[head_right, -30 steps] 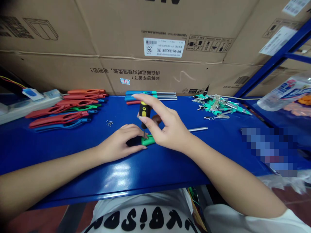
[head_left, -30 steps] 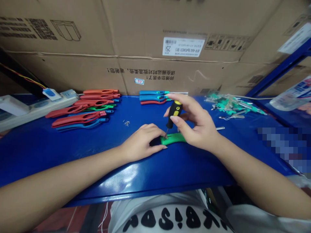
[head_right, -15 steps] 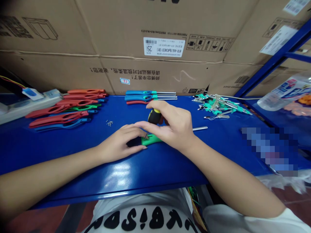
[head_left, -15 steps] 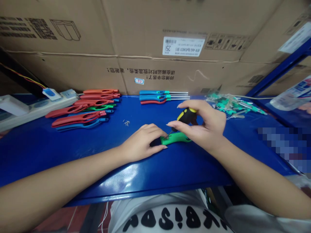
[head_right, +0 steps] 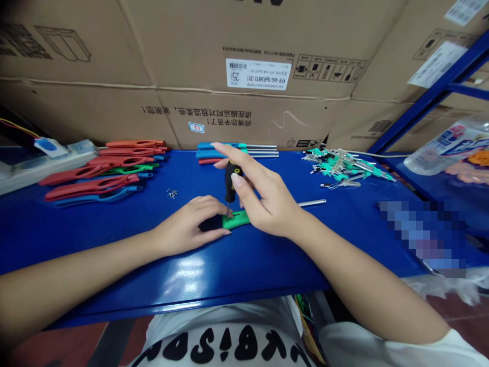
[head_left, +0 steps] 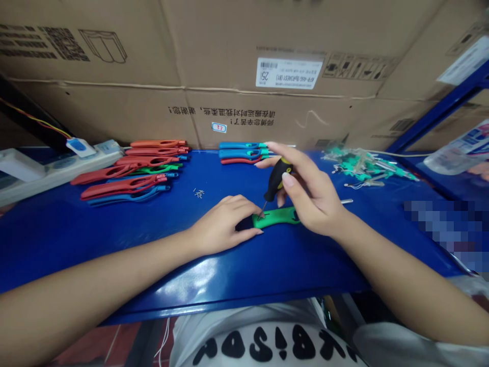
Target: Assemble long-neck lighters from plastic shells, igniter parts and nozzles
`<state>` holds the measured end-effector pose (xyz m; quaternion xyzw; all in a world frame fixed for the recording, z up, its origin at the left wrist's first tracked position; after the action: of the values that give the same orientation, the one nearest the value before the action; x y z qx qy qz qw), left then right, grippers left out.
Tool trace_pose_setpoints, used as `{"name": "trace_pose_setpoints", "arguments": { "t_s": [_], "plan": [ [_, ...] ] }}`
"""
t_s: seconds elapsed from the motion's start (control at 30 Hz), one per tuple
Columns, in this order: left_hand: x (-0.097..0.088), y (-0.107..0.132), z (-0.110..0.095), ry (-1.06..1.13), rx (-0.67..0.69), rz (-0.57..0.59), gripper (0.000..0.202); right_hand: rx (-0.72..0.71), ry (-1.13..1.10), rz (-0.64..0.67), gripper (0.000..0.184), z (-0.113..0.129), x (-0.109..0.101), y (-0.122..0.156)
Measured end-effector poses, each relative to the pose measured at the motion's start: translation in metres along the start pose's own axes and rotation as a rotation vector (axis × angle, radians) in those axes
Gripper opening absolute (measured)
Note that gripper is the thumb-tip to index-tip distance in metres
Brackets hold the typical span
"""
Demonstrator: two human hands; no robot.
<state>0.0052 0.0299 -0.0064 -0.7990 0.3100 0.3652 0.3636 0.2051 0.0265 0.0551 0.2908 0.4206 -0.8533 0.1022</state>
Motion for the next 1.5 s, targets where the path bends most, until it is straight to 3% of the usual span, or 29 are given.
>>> {"name": "trace_pose_setpoints", "arguments": {
  "t_s": [0.07, 0.17, 0.23, 0.4, 0.5, 0.6, 0.73, 0.93, 1.1, 1.27, 1.33, 1.43, 1.5],
  "plan": [
    [0.0001, 0.0001, 0.0002, 0.001, 0.0, 0.001, 0.026, 0.013, -0.038, -0.016, 0.041, 0.0009, -0.0002, -0.0001],
    [-0.0002, 0.0005, -0.0001, 0.0, 0.008, -0.007, 0.026, -0.067, 0.126, -0.196, 0.037, 0.0031, -0.0052, 0.0002],
    [-0.0005, 0.0004, -0.0006, -0.001, 0.011, -0.012, 0.026, -0.122, 0.203, -0.244, 0.038, 0.0043, -0.0071, 0.0009],
    [-0.0007, 0.0001, -0.001, 0.008, -0.002, 0.004, 0.025, -0.015, 0.009, -0.065, 0.042, 0.0036, -0.0048, -0.0003],
    [-0.0005, 0.0004, -0.0008, 0.004, 0.002, -0.006, 0.025, -0.05, 0.048, -0.104, 0.033, 0.0064, -0.0072, -0.002],
    [-0.0005, 0.0006, -0.0005, 0.006, 0.006, -0.01, 0.025, -0.067, 0.133, -0.113, 0.038, 0.0079, -0.0092, -0.0027],
    [-0.0005, 0.0003, -0.0002, 0.011, -0.003, -0.005, 0.025, 0.045, -0.017, 0.061, 0.05, 0.002, -0.0049, -0.002],
    [-0.0007, 0.0005, -0.0007, 0.009, 0.005, -0.018, 0.025, -0.074, 0.104, -0.1, 0.041, 0.0015, -0.0064, -0.0016],
    [-0.0001, 0.0007, -0.0003, 0.005, -0.003, -0.012, 0.024, 0.025, -0.106, 0.053, 0.043, 0.0052, -0.0039, -0.0015],
    [0.0002, 0.0009, -0.0002, -0.003, 0.001, -0.016, 0.024, -0.191, 0.133, -0.144, 0.032, 0.0083, -0.0069, -0.0006],
    [0.0, 0.0008, -0.0003, 0.003, 0.003, -0.013, 0.024, -0.162, 0.11, -0.118, 0.037, 0.0082, -0.0061, -0.0004],
    [-0.0001, 0.0005, -0.0004, 0.013, 0.0, -0.005, 0.024, -0.007, -0.033, 0.003, 0.046, 0.0063, -0.0039, -0.0008],
    [-0.0002, 0.0004, -0.0006, 0.01, -0.001, -0.009, 0.024, 0.008, -0.014, -0.013, 0.042, 0.0059, -0.0048, -0.0011]
  ]
}}
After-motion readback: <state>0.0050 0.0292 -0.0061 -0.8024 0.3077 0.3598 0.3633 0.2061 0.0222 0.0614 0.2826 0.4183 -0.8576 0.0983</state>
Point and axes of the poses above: each hand's wrist, its own y-axis away from the middle knuckle, its own x-axis out of the palm, z = x × y, the point moved 2 cm from there along -y, towards the middle knuckle, and after that the axes turned 2 degrees about x, right-handed, at the moved point
